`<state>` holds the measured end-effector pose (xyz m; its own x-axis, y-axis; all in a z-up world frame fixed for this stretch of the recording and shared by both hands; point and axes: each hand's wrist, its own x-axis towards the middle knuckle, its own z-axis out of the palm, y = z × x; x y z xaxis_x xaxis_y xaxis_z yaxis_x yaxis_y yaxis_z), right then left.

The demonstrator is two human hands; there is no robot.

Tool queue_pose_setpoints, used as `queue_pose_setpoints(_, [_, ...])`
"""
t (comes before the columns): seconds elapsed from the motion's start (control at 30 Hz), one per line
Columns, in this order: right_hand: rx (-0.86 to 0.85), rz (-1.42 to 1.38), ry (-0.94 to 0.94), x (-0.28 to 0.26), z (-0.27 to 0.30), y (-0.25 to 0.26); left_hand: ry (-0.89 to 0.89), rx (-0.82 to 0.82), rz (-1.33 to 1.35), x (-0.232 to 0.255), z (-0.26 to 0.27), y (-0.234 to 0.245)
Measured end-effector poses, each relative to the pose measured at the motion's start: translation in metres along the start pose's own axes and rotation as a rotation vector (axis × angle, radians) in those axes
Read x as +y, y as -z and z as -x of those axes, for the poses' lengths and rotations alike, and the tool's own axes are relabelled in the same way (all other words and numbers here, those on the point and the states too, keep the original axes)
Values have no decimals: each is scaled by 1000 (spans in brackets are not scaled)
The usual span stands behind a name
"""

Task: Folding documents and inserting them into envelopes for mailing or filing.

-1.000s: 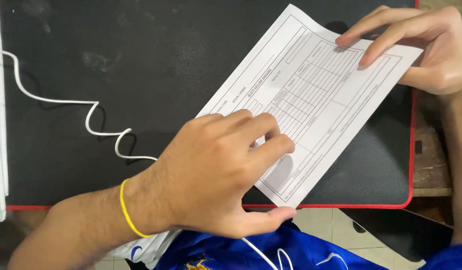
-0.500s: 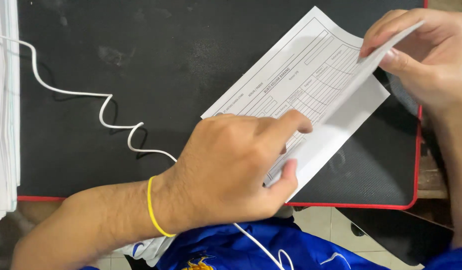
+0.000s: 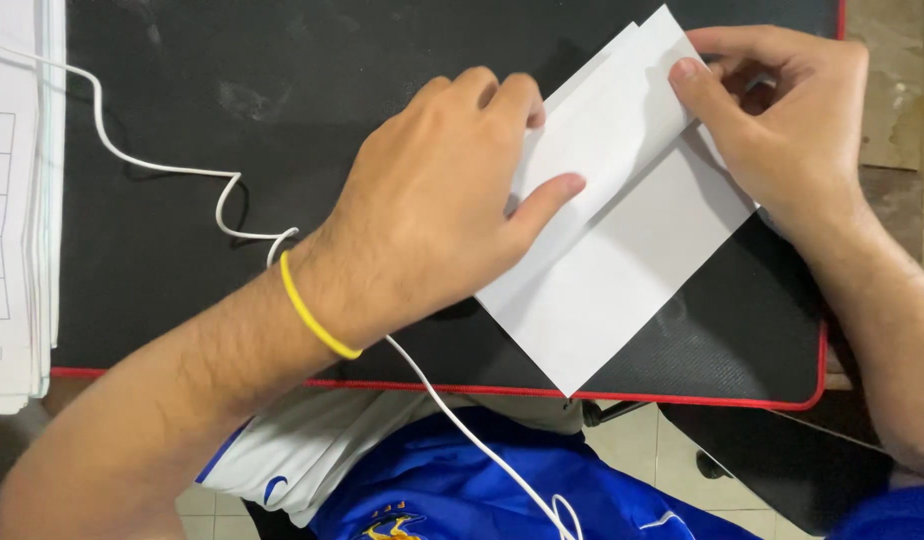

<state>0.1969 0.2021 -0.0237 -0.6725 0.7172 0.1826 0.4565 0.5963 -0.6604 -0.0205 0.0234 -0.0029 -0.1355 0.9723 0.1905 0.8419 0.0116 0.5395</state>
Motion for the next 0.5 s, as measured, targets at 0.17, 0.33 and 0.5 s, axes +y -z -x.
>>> queue_pose_setpoints(0.17, [24, 58, 70, 0, 0, -5, -23, 2, -122, -5, -50, -32])
queue_pose_setpoints(0.33, [54, 101, 108, 8, -1, -8, -7, 7, -16, -15, -97, -70])
queue_pose_setpoints(0.5, [67, 92, 75, 8, -1, -9, 194, -158, 55, -6, -108, -66])
